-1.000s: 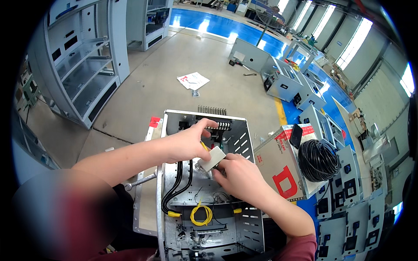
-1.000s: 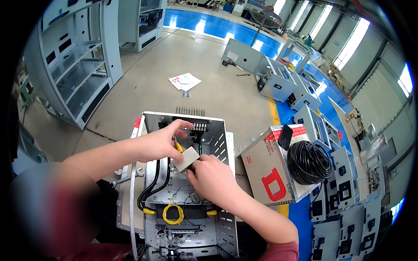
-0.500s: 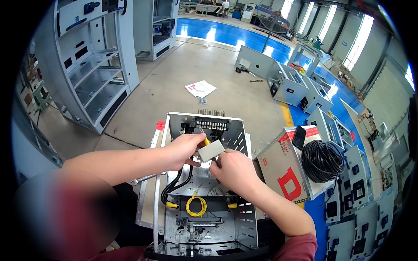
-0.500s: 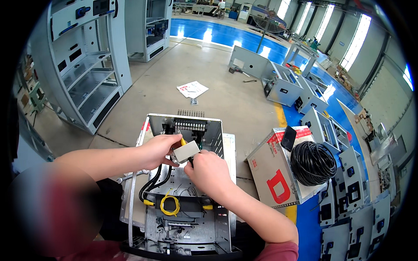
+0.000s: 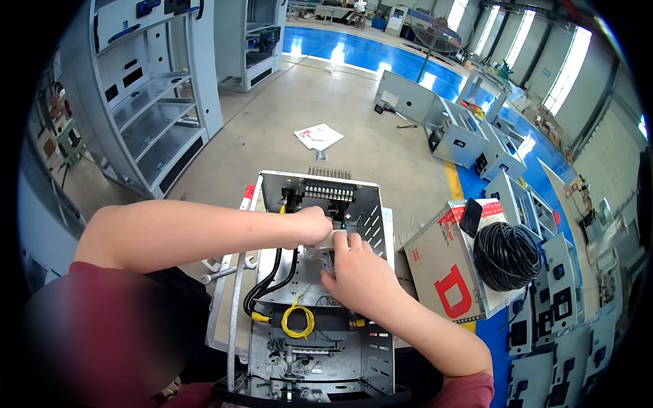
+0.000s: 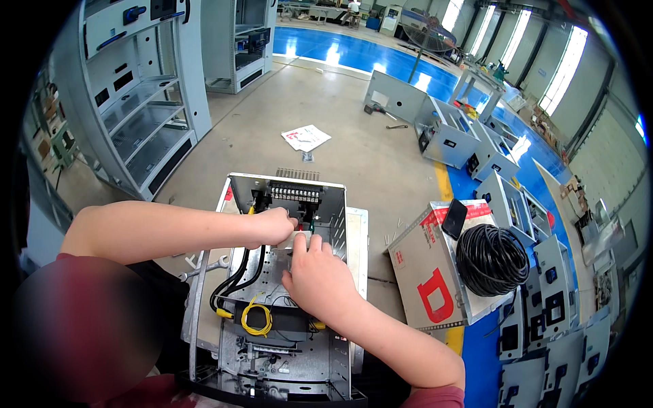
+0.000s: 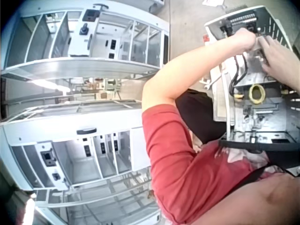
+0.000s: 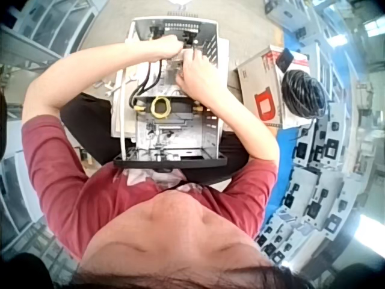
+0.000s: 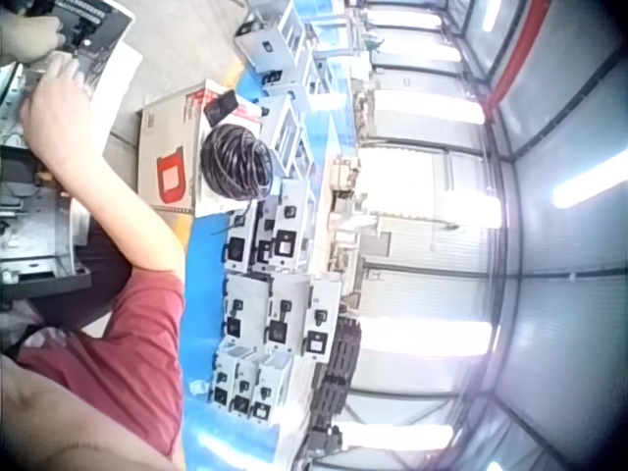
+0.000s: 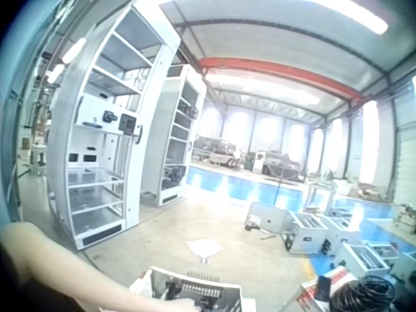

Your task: The person sits on the floor and works on an open electrical cabinet, using a wrench to tighten connections and handling yellow and black cables. They also unwrap and install a small metal component into the cabinet.

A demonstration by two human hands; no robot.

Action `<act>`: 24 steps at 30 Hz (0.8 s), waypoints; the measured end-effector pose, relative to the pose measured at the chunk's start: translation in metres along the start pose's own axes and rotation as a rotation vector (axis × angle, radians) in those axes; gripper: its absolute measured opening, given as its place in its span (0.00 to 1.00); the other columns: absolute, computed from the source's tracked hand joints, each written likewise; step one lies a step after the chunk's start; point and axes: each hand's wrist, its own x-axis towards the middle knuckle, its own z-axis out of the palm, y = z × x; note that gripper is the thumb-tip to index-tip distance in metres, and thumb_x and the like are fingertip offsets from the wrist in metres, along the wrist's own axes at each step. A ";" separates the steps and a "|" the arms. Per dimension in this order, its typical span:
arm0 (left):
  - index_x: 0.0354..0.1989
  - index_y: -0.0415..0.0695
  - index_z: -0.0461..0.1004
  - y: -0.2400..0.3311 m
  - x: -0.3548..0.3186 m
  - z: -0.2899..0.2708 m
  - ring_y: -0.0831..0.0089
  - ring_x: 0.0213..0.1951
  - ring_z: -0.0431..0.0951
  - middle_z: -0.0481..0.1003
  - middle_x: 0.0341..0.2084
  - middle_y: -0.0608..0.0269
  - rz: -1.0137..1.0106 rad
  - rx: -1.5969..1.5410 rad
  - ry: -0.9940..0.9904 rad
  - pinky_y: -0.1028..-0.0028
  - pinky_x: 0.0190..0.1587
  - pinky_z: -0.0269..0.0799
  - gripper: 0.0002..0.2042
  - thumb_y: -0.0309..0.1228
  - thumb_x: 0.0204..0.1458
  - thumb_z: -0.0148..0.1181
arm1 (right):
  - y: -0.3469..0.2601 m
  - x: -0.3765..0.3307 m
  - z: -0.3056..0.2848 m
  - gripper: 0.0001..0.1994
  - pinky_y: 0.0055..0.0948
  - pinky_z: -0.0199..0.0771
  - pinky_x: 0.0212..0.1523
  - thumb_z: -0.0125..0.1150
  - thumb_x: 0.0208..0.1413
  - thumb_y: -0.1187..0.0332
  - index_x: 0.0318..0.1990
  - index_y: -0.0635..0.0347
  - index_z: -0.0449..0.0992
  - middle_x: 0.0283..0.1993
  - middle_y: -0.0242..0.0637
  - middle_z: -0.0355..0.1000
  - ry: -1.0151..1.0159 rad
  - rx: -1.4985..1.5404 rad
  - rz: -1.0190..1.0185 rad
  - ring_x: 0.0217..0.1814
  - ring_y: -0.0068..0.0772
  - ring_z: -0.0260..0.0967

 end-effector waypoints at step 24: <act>0.49 0.32 0.81 -0.018 0.027 0.017 0.67 0.40 0.79 0.82 0.40 0.52 0.048 -0.346 0.128 0.64 0.44 0.73 0.18 0.38 0.71 0.55 | 0.019 0.009 0.029 0.21 0.47 0.81 0.49 0.61 0.57 0.69 0.51 0.80 0.66 0.46 0.63 0.71 0.011 -0.011 -0.071 0.49 0.61 0.76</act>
